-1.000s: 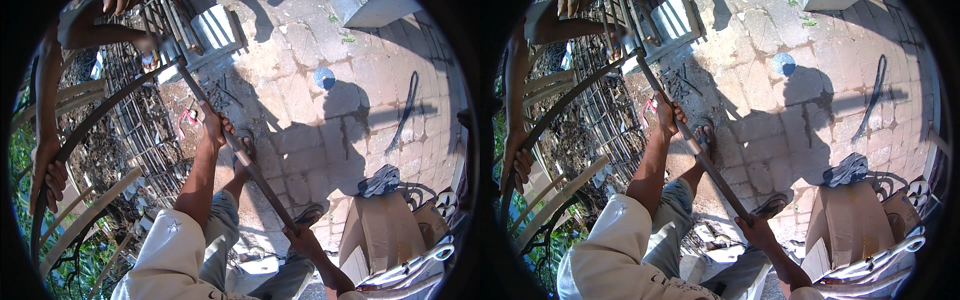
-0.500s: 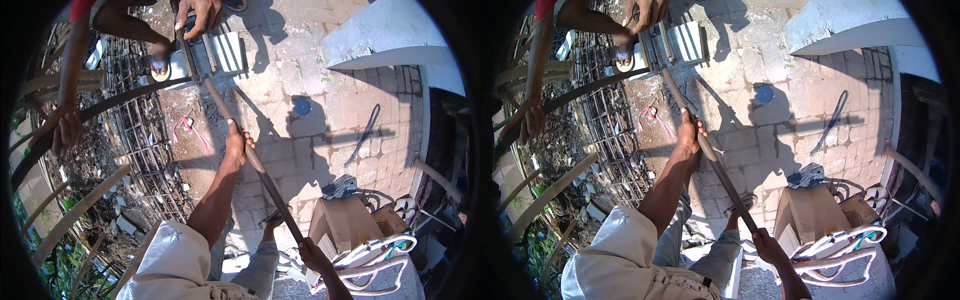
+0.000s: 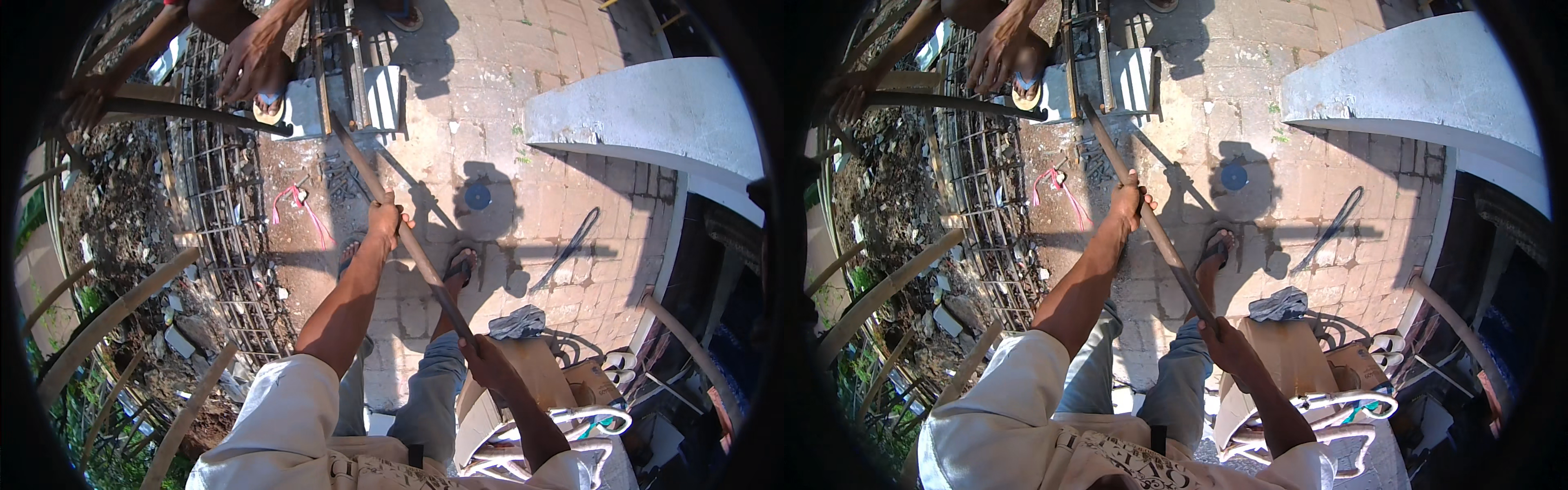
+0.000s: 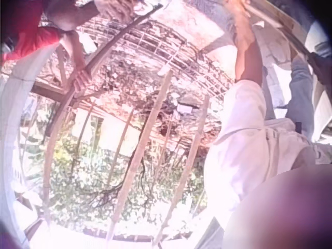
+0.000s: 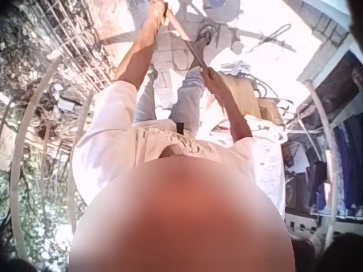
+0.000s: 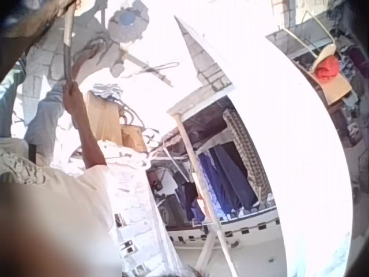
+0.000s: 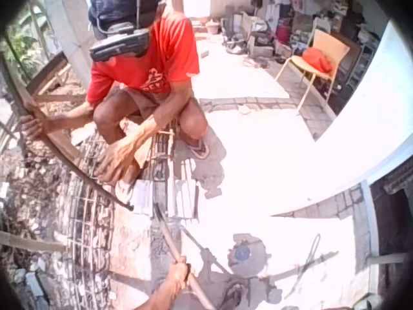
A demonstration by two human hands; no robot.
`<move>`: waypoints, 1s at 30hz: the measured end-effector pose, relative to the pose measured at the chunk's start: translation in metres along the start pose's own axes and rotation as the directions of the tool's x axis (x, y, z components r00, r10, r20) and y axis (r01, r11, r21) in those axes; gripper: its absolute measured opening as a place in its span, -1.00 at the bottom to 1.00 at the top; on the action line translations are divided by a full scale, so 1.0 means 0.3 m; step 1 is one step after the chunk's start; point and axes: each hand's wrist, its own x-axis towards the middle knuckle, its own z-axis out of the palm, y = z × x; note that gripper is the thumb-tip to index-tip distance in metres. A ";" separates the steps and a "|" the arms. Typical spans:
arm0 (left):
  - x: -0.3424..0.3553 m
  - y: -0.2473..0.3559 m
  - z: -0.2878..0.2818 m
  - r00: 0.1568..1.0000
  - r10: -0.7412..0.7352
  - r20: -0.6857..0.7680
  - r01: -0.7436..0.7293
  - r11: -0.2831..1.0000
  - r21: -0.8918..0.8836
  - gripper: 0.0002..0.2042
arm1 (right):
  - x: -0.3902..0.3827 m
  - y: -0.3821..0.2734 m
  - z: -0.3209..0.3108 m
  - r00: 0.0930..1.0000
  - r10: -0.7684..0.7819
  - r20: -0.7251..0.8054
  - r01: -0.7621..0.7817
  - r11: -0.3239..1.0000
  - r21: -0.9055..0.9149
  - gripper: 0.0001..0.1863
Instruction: The person positions long metal rods into a manual cutting device and pulls the lever to cut them. A coworker assists by holding the rods and removing cut pieces. The person repeats this process for several rods.
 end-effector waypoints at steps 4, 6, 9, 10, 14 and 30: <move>0.026 -0.003 0.080 0.995 -0.023 -0.093 0.014 0.995 -0.096 -0.68 | 0.099 0.040 -0.116 0.991 -0.107 0.077 0.103 0.993 0.054 -0.45; 0.056 -0.010 0.126 0.997 0.034 -0.076 -0.038 0.998 -0.059 -0.63 | 0.161 0.057 -0.203 0.987 -0.060 0.147 0.052 0.997 0.061 -0.44; 0.116 -0.059 0.204 0.975 0.087 -0.207 -0.084 0.996 0.019 -0.57 | 0.241 0.114 -0.337 0.968 -0.116 0.223 0.072 0.978 0.197 -0.51; 0.134 -0.083 0.219 0.969 0.120 -0.218 -0.118 0.993 0.020 -0.55 | 0.276 0.136 -0.353 0.973 -0.106 0.203 0.080 0.988 0.133 -0.49; 0.199 -0.153 0.211 0.948 0.052 -0.313 -0.056 0.998 -0.002 -0.48 | 0.449 0.229 -0.292 0.965 -0.263 0.007 0.263 0.965 0.011 -0.43; 0.245 0.108 0.113 0.977 -0.046 -0.207 0.023 0.993 -0.113 -0.36 | 0.247 -0.161 -0.340 0.992 -0.043 0.117 0.066 0.976 -0.207 -0.40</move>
